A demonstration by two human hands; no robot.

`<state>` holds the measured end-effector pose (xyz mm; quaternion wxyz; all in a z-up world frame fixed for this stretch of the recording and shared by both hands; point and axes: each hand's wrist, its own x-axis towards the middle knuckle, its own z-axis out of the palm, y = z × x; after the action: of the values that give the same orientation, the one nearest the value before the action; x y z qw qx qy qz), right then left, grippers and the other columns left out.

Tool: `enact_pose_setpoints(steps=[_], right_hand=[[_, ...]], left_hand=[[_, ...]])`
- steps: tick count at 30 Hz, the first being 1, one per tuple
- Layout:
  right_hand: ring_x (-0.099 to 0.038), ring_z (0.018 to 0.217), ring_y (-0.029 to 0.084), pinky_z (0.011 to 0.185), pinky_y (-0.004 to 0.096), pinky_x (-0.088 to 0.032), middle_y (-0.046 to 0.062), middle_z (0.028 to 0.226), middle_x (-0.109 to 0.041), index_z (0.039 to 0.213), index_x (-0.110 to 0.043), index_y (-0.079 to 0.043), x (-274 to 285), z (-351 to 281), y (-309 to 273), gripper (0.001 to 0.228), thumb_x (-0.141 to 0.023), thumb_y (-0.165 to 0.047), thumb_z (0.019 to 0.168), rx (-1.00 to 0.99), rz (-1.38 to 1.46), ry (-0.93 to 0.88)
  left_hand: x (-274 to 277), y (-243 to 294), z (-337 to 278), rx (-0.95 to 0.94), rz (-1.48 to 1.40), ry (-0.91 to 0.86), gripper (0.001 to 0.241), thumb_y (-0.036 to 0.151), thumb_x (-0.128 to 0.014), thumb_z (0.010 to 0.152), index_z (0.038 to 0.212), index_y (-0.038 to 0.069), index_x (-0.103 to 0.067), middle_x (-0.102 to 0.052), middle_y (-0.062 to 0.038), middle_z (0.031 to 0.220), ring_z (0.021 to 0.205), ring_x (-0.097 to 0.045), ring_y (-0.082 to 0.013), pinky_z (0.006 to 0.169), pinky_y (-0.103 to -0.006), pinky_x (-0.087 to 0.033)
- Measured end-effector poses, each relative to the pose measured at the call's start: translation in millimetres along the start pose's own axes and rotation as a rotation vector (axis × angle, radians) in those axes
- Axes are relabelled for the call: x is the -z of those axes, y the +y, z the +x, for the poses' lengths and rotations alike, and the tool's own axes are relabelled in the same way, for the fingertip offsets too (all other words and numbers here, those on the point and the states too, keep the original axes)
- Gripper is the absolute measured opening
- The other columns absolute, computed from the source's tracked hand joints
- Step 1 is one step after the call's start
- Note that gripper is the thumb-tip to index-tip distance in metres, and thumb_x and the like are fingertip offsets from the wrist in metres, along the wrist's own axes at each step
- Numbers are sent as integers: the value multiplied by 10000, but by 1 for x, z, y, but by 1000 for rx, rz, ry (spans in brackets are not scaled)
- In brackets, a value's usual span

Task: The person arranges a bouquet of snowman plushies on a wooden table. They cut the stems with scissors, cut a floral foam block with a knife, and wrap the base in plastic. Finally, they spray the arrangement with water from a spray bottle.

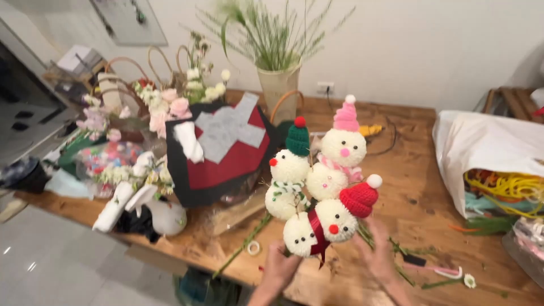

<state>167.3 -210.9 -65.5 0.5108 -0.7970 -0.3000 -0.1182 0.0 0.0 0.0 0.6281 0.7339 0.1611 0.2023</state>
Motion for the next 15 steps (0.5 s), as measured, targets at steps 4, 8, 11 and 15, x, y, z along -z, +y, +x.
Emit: enact_pose_setpoints(steps=[4,8,11,15], right_hand=[[-646,1208,257,1027,409,-475,134,1289,-711,1224,-686,-48,-10,26,-98,642,-621,-557,837,25,308,-202],[-523,1300,209,1121,378,-389,102,1433,-574,1372,-551,-65,-16,55,-43,627,-699,-263,796,-20,319,-212],[-380,1433,249,1204,397,-265,83,1541,-443,1406,-505,-121,20,73,22,558,-510,-398,921,96,16,-162],[-472,1345,254,1170,387,-323,100,1413,-532,1324,-555,-92,52,71,14,487,-557,-361,919,108,-107,-98]], left_hand=[[-30,23,36,-123,-55,-10,44,47,-761,797,796,81,-788,-764,-1,776,705,-642,-64,568,-231,-469],[-64,58,64,-273,-178,0,104,60,-723,824,925,67,-748,-747,-41,918,846,-650,-128,685,-277,-490],[-80,86,77,-357,-279,-29,171,69,-698,842,1011,58,-721,-735,-68,1013,940,-656,-171,763,-308,-504],[-102,129,86,-452,-431,-60,274,83,-661,870,1140,44,-680,-717,-107,1155,1081,-665,-235,881,-354,-525]])
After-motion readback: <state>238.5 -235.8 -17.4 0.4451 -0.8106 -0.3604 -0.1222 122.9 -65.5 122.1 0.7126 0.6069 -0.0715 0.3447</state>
